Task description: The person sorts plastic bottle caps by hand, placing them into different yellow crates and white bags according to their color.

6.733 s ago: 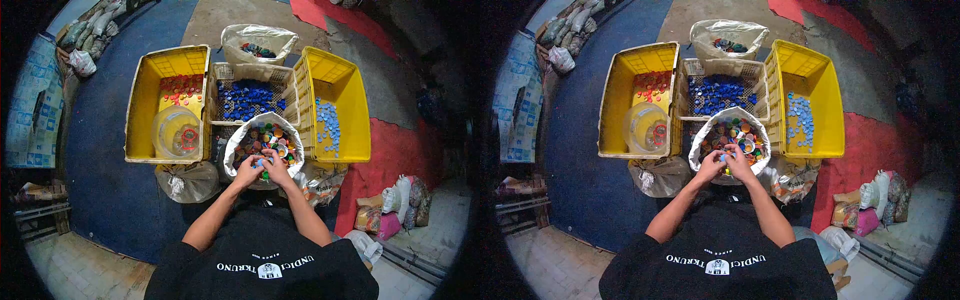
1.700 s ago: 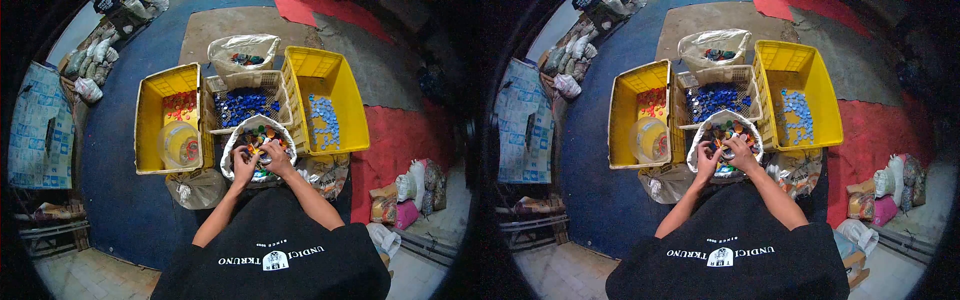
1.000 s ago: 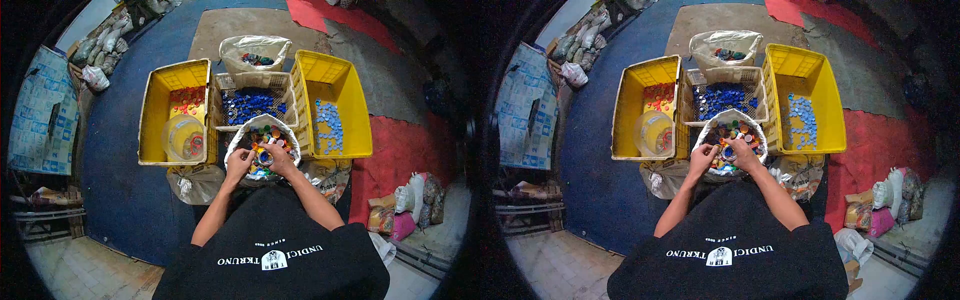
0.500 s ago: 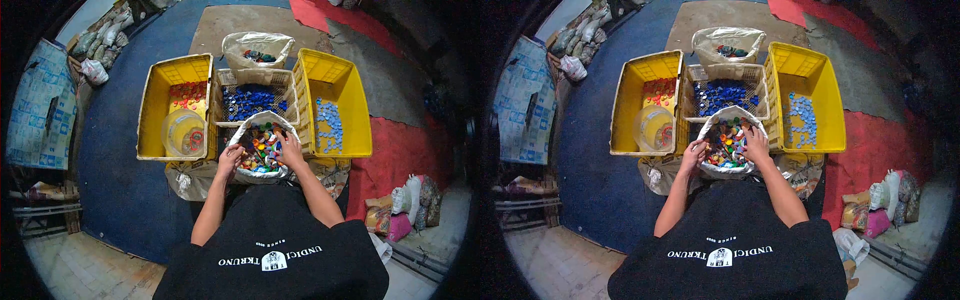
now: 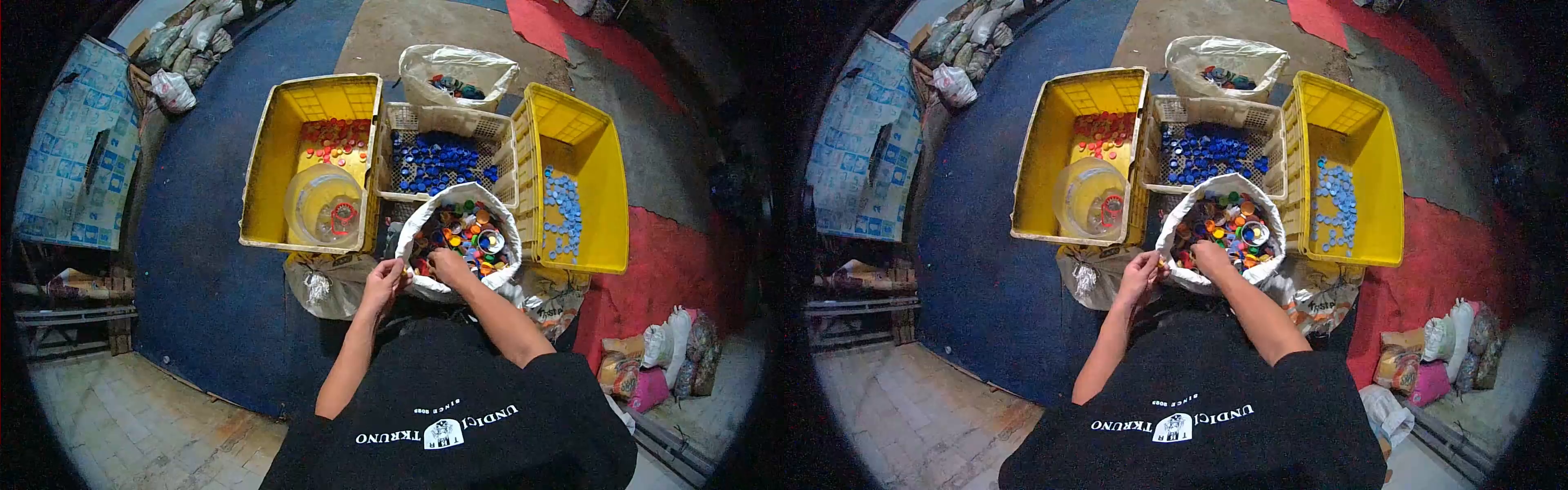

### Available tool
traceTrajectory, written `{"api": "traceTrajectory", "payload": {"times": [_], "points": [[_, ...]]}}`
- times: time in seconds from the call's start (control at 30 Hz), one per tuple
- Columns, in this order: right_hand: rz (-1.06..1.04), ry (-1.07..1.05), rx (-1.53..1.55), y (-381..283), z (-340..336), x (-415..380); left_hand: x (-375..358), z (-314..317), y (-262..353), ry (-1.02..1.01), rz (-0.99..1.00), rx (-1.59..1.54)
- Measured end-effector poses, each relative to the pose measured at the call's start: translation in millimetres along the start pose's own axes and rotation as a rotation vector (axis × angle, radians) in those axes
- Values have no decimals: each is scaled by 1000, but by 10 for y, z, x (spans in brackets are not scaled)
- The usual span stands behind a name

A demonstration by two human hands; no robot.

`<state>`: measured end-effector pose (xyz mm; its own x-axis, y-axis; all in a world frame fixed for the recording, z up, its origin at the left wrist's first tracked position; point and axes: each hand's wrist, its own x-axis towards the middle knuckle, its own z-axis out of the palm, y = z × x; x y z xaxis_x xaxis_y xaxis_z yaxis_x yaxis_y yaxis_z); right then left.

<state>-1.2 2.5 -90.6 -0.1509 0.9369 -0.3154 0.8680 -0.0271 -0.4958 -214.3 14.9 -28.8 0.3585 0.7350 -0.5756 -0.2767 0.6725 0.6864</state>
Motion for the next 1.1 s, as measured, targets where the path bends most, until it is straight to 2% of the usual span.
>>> {"api": "traceTrajectory", "payload": {"times": [0.1,0.17,0.23,0.3,0.37,0.43,0.5,0.57,0.6,0.63,0.7,0.77,0.83,0.9,0.97,1.1], "points": [[-12,26,35,23,-116,-59,-4,30,-25,7,8,-34],[61,130,112,-163,-455,-262,-22,85,43,-19,-16,-88],[111,147,84,-118,-530,-343,-37,189,135,-19,-122,-213],[133,225,167,-92,-664,-413,28,261,106,-15,-134,-173],[132,299,208,-215,-859,-529,155,266,11,-29,-227,-419],[122,396,362,-351,-1006,-599,207,397,-46,3,-246,-448],[50,396,387,-385,-1021,-625,286,521,-121,-17,-294,-586],[-160,391,351,-485,-1031,-660,303,658,-126,-8,-335,-633],[-200,349,160,-514,-1023,-679,225,770,-29,-40,-352,-613],[-202,349,156,-601,-1067,-707,191,824,22,-73,-366,-592],[-220,443,38,-769,-1143,-762,275,661,-110,-151,-361,-584],[-191,434,136,-650,-1032,-674,386,476,-301,-233,-290,-734],[-45,464,300,-526,-972,-554,263,359,-159,-253,-293,-730],[15,391,289,-456,-905,-376,85,309,15,-136,-245,-684],[116,159,221,-325,-660,-99,1,194,90,-125,-231,-692],[193,121,32,-288,-238,275,-120,-53,111,-94,-178,-749]]}}
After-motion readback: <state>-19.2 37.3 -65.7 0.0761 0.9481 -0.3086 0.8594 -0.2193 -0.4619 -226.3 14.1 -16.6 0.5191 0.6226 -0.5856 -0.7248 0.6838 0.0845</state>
